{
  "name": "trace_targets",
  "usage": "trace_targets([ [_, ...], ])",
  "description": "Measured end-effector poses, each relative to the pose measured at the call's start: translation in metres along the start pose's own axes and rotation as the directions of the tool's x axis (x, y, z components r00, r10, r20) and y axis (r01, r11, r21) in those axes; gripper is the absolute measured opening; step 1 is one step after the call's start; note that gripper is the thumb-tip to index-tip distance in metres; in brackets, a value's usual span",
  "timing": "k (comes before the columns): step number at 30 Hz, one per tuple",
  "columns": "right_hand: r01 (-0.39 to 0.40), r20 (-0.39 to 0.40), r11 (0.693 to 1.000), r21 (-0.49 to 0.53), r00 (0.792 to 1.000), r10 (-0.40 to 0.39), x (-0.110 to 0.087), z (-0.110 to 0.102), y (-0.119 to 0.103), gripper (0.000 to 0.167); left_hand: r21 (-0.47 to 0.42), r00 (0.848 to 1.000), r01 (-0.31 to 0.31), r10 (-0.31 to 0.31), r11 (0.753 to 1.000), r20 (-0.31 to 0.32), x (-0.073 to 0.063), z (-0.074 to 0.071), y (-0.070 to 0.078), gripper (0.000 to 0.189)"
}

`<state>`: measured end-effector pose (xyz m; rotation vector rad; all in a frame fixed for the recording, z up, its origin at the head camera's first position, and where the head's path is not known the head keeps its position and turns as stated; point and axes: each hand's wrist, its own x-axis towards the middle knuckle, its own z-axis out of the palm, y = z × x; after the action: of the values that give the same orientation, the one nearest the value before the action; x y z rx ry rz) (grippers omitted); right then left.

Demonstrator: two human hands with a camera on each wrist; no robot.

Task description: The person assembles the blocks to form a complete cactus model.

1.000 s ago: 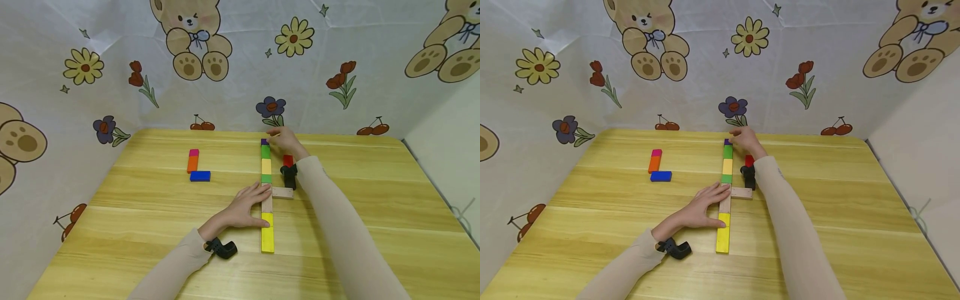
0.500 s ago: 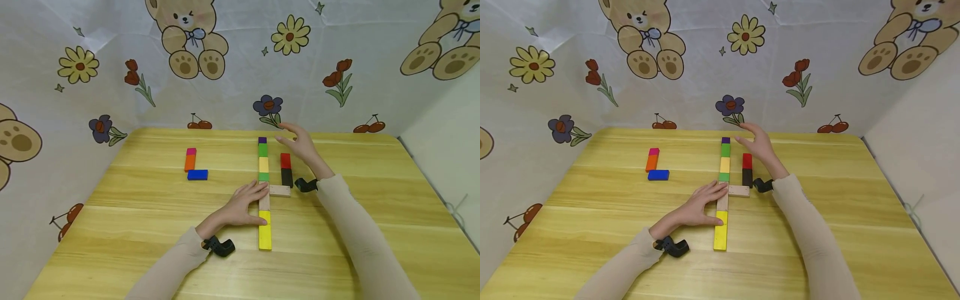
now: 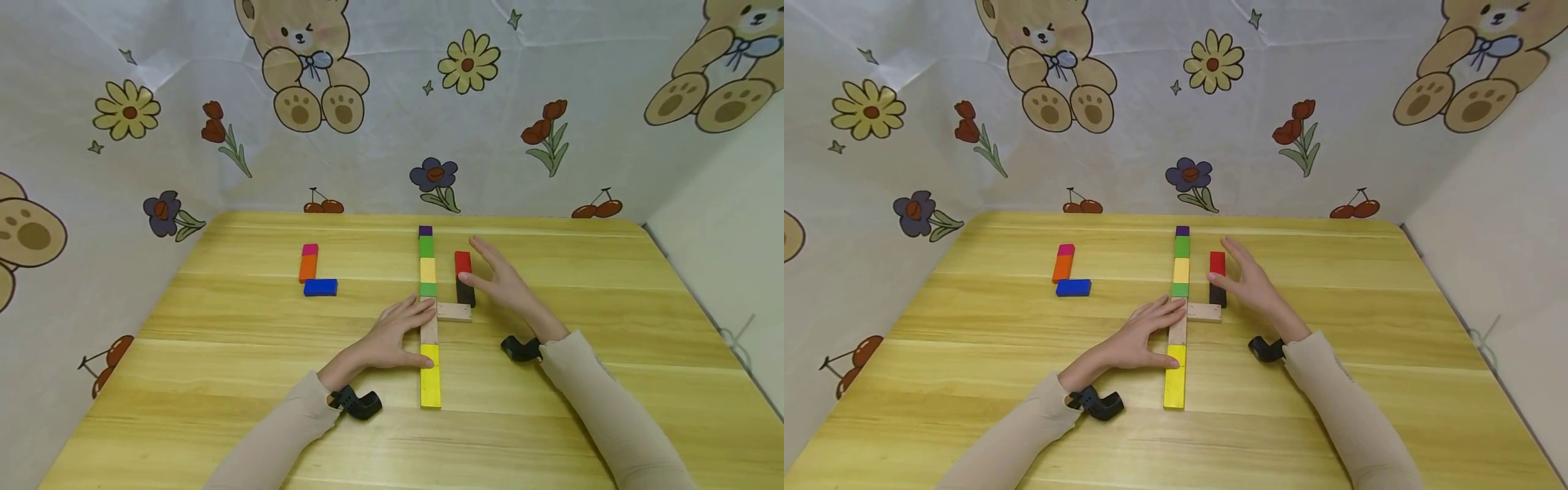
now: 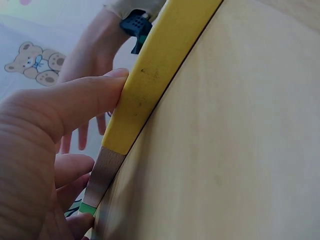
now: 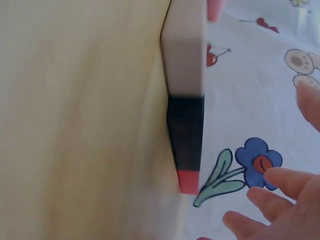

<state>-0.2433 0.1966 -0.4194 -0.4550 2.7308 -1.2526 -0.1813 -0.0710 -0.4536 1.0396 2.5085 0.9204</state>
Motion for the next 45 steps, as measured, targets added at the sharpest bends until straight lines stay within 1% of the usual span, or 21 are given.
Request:
trace_targets([
  [5, 0.025, 0.056, 1.0, 0.002, 0.998, -0.025, -0.012, 0.006, 0.01, 0.083, -0.011, 1.0, -0.001, 0.001, 1.0, 0.006, 0.0, 0.0, 0.001, 0.089],
  [9, 0.069, 0.091, 0.997, -0.039, 0.994, -0.065, -0.018, 0.013, 0.019, 0.084, -0.056, 1.0, 0.005, -0.006, 0.998, -0.014, -0.001, -0.002, 0.001, 0.088],
  [11, 0.095, 0.101, 0.993, -0.072, 0.991, -0.088, -0.02, 0.017, 0.022, 0.085, -0.094, 0.999, 0.004, -0.009, 0.996, -0.051, -0.001, -0.005, 0.001, 0.085],
  [13, 0.121, 0.105, 0.988, -0.095, 0.988, -0.111, -0.022, 0.02, 0.025, 0.085, -0.13, 0.994, 0.004, -0.018, 0.992, -0.106, -0.003, -0.009, 0.002, 0.082],
  [15, 0.138, 0.108, 0.983, -0.122, 0.986, -0.125, -0.023, 0.022, 0.025, 0.086, -0.153, 0.983, 0.003, -0.031, 0.988, -0.181, -0.004, -0.016, 0.002, 0.08],
  [16, 0.146, 0.111, 0.98, -0.138, 0.985, -0.132, -0.023, 0.022, 0.025, 0.086, -0.165, 0.974, 0.0, -0.037, 0.986, -0.222, -0.006, -0.02, 0.002, 0.079],
  [18, 0.155, 0.114, 0.975, -0.16, 0.984, -0.138, -0.024, 0.023, 0.025, 0.086, -0.177, 0.948, 0.004, -0.06, 0.984, -0.313, -0.01, -0.028, 0.0, 0.076],
  [20, 0.159, 0.117, 0.97, -0.181, 0.983, -0.139, -0.024, 0.024, 0.024, 0.086, -0.192, 0.909, 0.0, -0.08, 0.981, -0.41, -0.016, -0.039, -0.003, 0.073],
  [22, 0.16, 0.123, 0.968, -0.195, 0.983, -0.137, -0.024, 0.024, 0.024, 0.085, -0.202, 0.857, -0.005, -0.1, 0.979, -0.506, -0.024, -0.049, -0.009, 0.068],
  [24, 0.155, 0.126, 0.967, -0.204, 0.983, -0.131, -0.024, 0.024, 0.023, 0.084, -0.207, 0.797, 0.0, -0.125, 0.978, -0.591, -0.033, -0.06, -0.017, 0.064],
  [26, 0.15, 0.132, 0.967, -0.206, 0.983, -0.124, -0.024, 0.023, 0.022, 0.084, -0.216, 0.735, 0.009, -0.153, 0.976, -0.661, -0.043, -0.07, -0.027, 0.061],
  [29, 0.146, 0.14, 0.966, -0.214, 0.983, -0.117, -0.024, 0.022, 0.021, 0.083, -0.239, 0.651, 0.052, -0.214, 0.97, -0.728, -0.058, -0.082, -0.043, 0.056],
  [31, 0.146, 0.144, 0.965, -0.218, 0.983, -0.116, -0.024, 0.022, 0.022, 0.083, -0.262, 0.606, 0.088, -0.261, 0.961, -0.751, -0.068, -0.089, -0.054, 0.053],
  [32, 0.147, 0.145, 0.964, -0.221, 0.983, -0.116, -0.024, 0.022, 0.022, 0.083, -0.278, 0.589, 0.109, -0.287, 0.954, -0.755, -0.072, -0.091, -0.058, 0.052],
  [33, 0.148, 0.145, 0.964, -0.22, 0.982, -0.118, -0.024, 0.022, 0.022, 0.083, -0.295, 0.575, 0.129, -0.314, 0.947, -0.756, -0.075, -0.093, -0.063, 0.051],
  [34, 0.148, 0.145, 0.964, -0.22, 0.982, -0.118, -0.024, 0.023, 0.022, 0.083, -0.313, 0.565, 0.15, -0.341, 0.938, -0.752, -0.078, -0.094, -0.067, 0.049],
  [35, 0.146, 0.146, 0.964, -0.22, 0.983, -0.116, -0.024, 0.023, 0.023, 0.083, -0.33, 0.557, 0.17, -0.367, 0.929, -0.745, -0.081, -0.095, -0.071, 0.047],
  [36, 0.144, 0.147, 0.965, -0.219, 0.983, -0.113, -0.024, 0.023, 0.023, 0.083, -0.347, 0.552, 0.187, -0.391, 0.919, -0.736, -0.083, -0.095, -0.074, 0.045],
  [40, 0.137, 0.153, 0.967, -0.215, 0.983, -0.105, -0.024, 0.024, 0.024, 0.084, -0.393, 0.546, 0.234, -0.455, 0.889, -0.704, -0.087, -0.091, -0.084, 0.034],
  [43, 0.141, 0.155, 0.967, -0.213, 0.982, -0.109, -0.024, 0.024, 0.024, 0.084, -0.404, 0.54, 0.256, -0.477, 0.878, -0.693, -0.088, -0.087, -0.09, 0.031],
  [45, 0.143, 0.154, 0.966, -0.213, 0.982, -0.111, -0.024, 0.024, 0.024, 0.084, -0.406, 0.541, 0.268, -0.485, 0.874, -0.686, -0.088, -0.086, -0.094, 0.031],
])
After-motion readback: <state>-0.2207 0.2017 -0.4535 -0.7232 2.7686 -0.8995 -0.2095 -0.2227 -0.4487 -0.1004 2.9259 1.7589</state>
